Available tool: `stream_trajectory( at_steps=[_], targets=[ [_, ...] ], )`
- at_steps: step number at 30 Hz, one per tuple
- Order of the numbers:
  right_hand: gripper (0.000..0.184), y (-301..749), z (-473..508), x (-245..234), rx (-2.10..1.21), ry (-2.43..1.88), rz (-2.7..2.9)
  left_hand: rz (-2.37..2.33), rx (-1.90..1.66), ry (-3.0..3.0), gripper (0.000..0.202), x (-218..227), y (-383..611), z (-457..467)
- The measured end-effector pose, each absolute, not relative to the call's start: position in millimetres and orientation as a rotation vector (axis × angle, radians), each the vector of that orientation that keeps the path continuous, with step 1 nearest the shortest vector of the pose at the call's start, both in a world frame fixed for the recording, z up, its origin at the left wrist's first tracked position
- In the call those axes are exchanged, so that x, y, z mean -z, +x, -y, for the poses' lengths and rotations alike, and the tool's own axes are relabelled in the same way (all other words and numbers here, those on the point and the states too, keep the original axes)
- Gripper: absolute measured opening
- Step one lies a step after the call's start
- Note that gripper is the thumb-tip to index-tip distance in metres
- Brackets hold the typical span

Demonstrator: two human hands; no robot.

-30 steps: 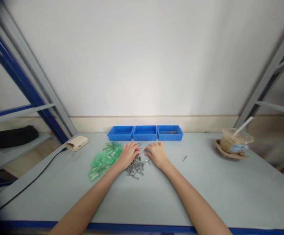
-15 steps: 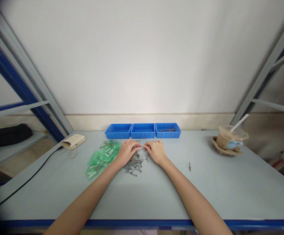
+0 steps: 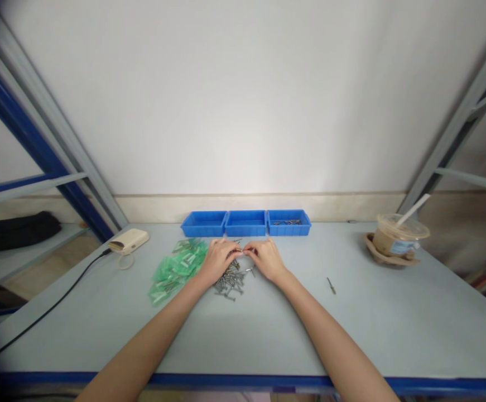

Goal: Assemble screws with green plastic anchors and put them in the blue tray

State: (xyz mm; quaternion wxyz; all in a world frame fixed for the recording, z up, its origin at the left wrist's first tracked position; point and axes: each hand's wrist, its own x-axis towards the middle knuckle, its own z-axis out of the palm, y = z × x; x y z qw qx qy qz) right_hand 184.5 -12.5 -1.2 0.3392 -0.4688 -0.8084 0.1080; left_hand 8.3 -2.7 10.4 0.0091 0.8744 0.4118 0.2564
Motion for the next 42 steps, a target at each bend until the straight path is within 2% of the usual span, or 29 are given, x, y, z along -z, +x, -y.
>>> stream_trajectory(
  at_steps=[5,10,14,19,22,28,35,42],
  targets=[
    [0.022,185.0,12.5,-1.4,-0.356,-1.188,2.089,-1.24,-0.817,2.743,0.017,-12.2,9.5,4.4],
    [0.021,187.7,9.2,-0.7,-0.48,-1.096,2.034,-1.229,-0.804,2.664,0.031,-9.5,8.5,1.4],
    [0.016,188.8,9.3,-0.2,-0.356,-1.175,2.089,-1.242,-0.842,2.587,0.026,-4.9,8.7,-1.6],
    [0.022,188.2,13.1,-3.3,-0.265,-1.294,2.099,-1.211,-0.849,2.552,0.017,-2.3,9.2,-3.6],
    [0.023,188.0,15.4,-5.9,-0.267,-1.328,2.094,-1.225,-0.834,2.598,0.019,-3.6,9.1,-3.2],
    [0.02,188.3,18.3,-7.9,-0.157,-1.281,2.142,-1.217,-0.782,2.598,0.037,-6.9,9.8,0.8],
    [0.03,188.2,19.9,-10.1,-0.086,-1.358,2.211,-1.238,-0.82,2.621,0.017,-5.1,12.0,1.9],
    [0.03,187.5,16.2,-6.9,-0.009,-1.338,2.276,-1.242,-0.724,2.791,0.026,-7.2,10.7,1.7]
  ],
)
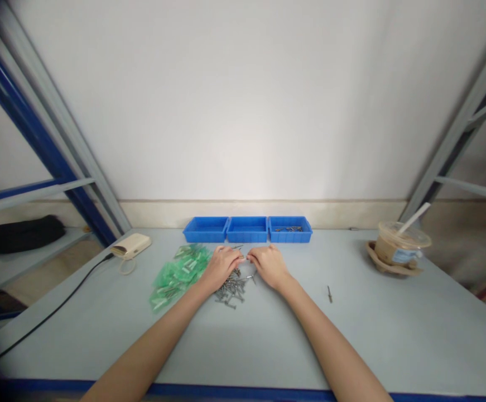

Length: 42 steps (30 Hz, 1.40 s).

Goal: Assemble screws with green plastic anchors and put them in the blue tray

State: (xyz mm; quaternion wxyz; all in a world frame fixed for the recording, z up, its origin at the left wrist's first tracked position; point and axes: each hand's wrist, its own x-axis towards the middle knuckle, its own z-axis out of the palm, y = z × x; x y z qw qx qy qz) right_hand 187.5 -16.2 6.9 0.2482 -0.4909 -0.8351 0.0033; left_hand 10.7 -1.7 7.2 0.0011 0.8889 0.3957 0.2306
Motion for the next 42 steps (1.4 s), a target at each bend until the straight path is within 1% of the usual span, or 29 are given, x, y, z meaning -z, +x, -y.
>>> stream_trajectory(
  at_steps=[5,7,11,15,17,18,20,22,25,27,30,35,39,42],
  targets=[
    [0.03,186.2,19.2,-8.2,0.011,-1.259,2.296,-1.219,-0.81,2.595,0.046,-5.9,11.4,0.6],
    [0.031,185.8,20.4,-9.7,0.014,-1.244,2.297,-1.207,-0.847,2.525,0.051,-5.5,11.8,-0.1],
    [0.032,192.3,9.8,-18.0,0.089,-1.313,2.25,-1.257,-0.973,2.433,0.055,-7.4,8.1,-3.8],
    [0.032,220.6,-20.4,-40.3,0.193,-1.572,2.047,-1.38,-1.091,2.333,0.057,-11.5,-0.2,-9.2],
    [0.029,244.8,-31.6,-53.3,0.216,-1.681,1.968,-1.408,-1.104,2.323,0.057,-12.2,-3.6,-10.6],
    [0.033,259.1,-32.9,-58.7,0.185,-1.73,1.93,-1.41,-1.104,2.326,0.058,-12.1,-4.8,-11.0],
    [0.044,290.1,-23.1,-64.8,0.021,-1.774,1.845,-1.4,-1.097,2.335,0.058,-11.5,-6.1,-11.1],
    [0.042,319.0,3.1,-61.3,-0.1,-1.753,1.757,-1.382,-1.095,2.335,0.059,-11.2,-6.0,-11.1],
    [0.036,344.4,58.0,-36.8,-0.013,-2.01,1.646,-1.348,-1.122,2.325,0.058,-11.7,-3.3,-11.5],
    [0.035,346.5,89.9,-14.4,-0.039,-2.126,1.665,-1.324,-1.124,2.331,0.058,-11.5,-0.6,-11.5],
    [0.028,338.8,113.5,11.2,-0.113,-2.141,1.736,-1.302,-1.053,2.373,0.058,-9.5,2.6,-9.8],
    [0.015,333.4,102.6,18.0,-0.208,-2.119,1.766,-1.299,-1.012,2.371,0.057,-8.2,1.5,-6.2],
    [0.016,325.9,83.3,11.9,-0.288,-2.031,1.785,-1.253,-1.094,2.255,0.055,-8.1,0.7,-10.0],
    [0.018,300.5,61.5,4.2,-0.354,-1.774,1.818,-1.209,-1.077,2.243,0.047,-6.1,3.2,-11.2]
  ],
)
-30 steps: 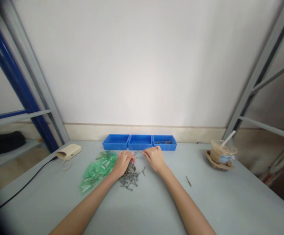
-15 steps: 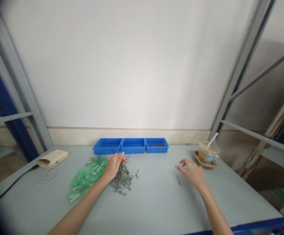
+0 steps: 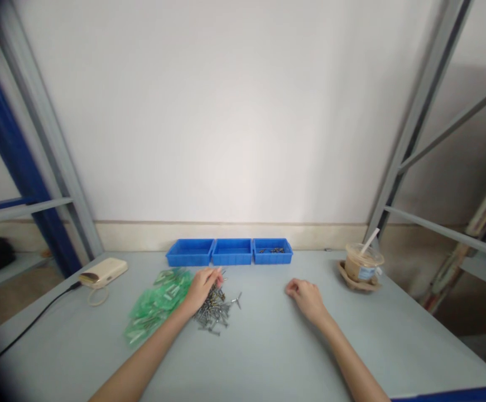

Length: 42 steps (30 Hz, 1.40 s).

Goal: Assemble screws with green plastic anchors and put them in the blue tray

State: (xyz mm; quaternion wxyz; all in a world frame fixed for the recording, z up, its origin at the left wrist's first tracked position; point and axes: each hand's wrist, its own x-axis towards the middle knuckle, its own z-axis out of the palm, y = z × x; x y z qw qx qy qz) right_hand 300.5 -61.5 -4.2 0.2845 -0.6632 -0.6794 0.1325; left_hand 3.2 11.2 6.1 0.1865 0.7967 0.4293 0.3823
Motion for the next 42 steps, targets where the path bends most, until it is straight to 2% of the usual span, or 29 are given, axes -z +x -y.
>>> stream_trajectory(
  at_steps=[3,5,9,17,19,24,28,29,35,42],
  targets=[
    [0.015,256.6,31.5,-4.3,-0.616,-1.501,1.812,-1.26,-0.953,2.346,0.026,-4.8,6.2,-5.4],
    [0.016,224.4,13.2,-6.5,-0.867,-1.349,1.846,-1.296,-0.849,2.423,0.019,-5.1,6.8,0.4],
    [0.03,180.2,-3.8,0.8,-1.125,-1.078,1.86,-1.271,-0.799,2.563,0.017,-6.1,4.4,6.0],
    [0.067,179.8,2.2,7.8,-1.281,-0.883,1.791,-1.046,-0.797,2.996,0.025,-2.8,6.2,4.8],
    [0.07,181.9,4.2,6.6,-1.313,-0.871,1.779,-1.062,-0.794,3.021,0.026,-4.7,8.0,7.4],
    [0.062,188.3,6.5,6.8,-1.284,-0.916,1.706,-1.084,-0.758,2.893,0.021,-13.5,10.2,12.9],
    [0.027,194.3,4.8,2.0,-1.177,-0.994,1.719,-1.097,-0.769,2.808,0.015,-12.1,11.4,13.1],
    [0.024,195.0,4.6,0.5,-1.151,-1.009,1.736,-1.116,-0.779,2.8,0.014,-10.3,11.8,12.4],
    [0.028,185.9,3.1,5.5,-0.906,-1.104,1.717,-1.229,-0.916,2.693,0.016,-2.2,11.9,6.5],
    [0.029,168.4,1.7,20.5,-0.784,-0.989,1.529,-1.135,-1.178,2.068,0.017,1.4,13.2,-4.3]
  ],
)
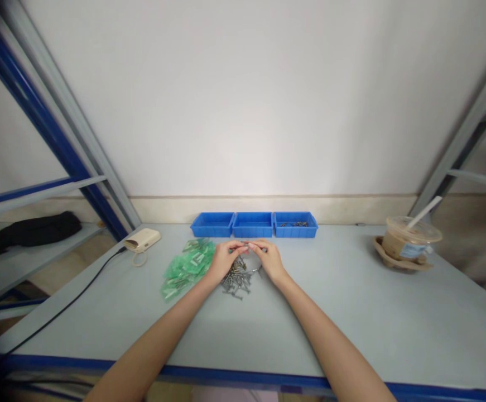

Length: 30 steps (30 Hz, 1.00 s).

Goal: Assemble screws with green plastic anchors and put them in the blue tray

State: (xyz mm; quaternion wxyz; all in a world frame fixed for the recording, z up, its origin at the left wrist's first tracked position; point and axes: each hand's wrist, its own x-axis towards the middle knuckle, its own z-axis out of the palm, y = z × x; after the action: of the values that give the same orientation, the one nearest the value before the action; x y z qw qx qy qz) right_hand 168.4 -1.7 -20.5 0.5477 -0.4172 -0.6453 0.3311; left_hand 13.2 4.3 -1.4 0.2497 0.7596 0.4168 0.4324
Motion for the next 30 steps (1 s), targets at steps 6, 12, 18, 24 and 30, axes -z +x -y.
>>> stream_trajectory(
  at_steps=[6,12,18,24,30],
  targets=[
    [0.028,170.5,2.7,20.1,-0.74,-0.989,1.513,-1.031,-1.103,2.137,0.028,-0.2,15.2,-1.7],
    [0.024,183.8,5.0,9.2,-0.576,-1.103,1.777,-1.007,-1.023,2.188,0.041,1.5,14.9,0.3],
    [0.017,190.0,10.4,1.2,-0.348,-1.206,1.928,-1.013,-0.999,2.171,0.04,2.1,16.0,0.2],
    [0.02,187.9,15.5,-1.7,-0.299,-1.222,2.008,-1.022,-0.982,2.24,0.032,-5.6,13.9,3.6],
    [0.019,188.2,17.4,-2.9,-0.236,-1.211,2.026,-1.056,-0.964,2.259,0.039,-5.8,13.3,2.7]
  ],
)
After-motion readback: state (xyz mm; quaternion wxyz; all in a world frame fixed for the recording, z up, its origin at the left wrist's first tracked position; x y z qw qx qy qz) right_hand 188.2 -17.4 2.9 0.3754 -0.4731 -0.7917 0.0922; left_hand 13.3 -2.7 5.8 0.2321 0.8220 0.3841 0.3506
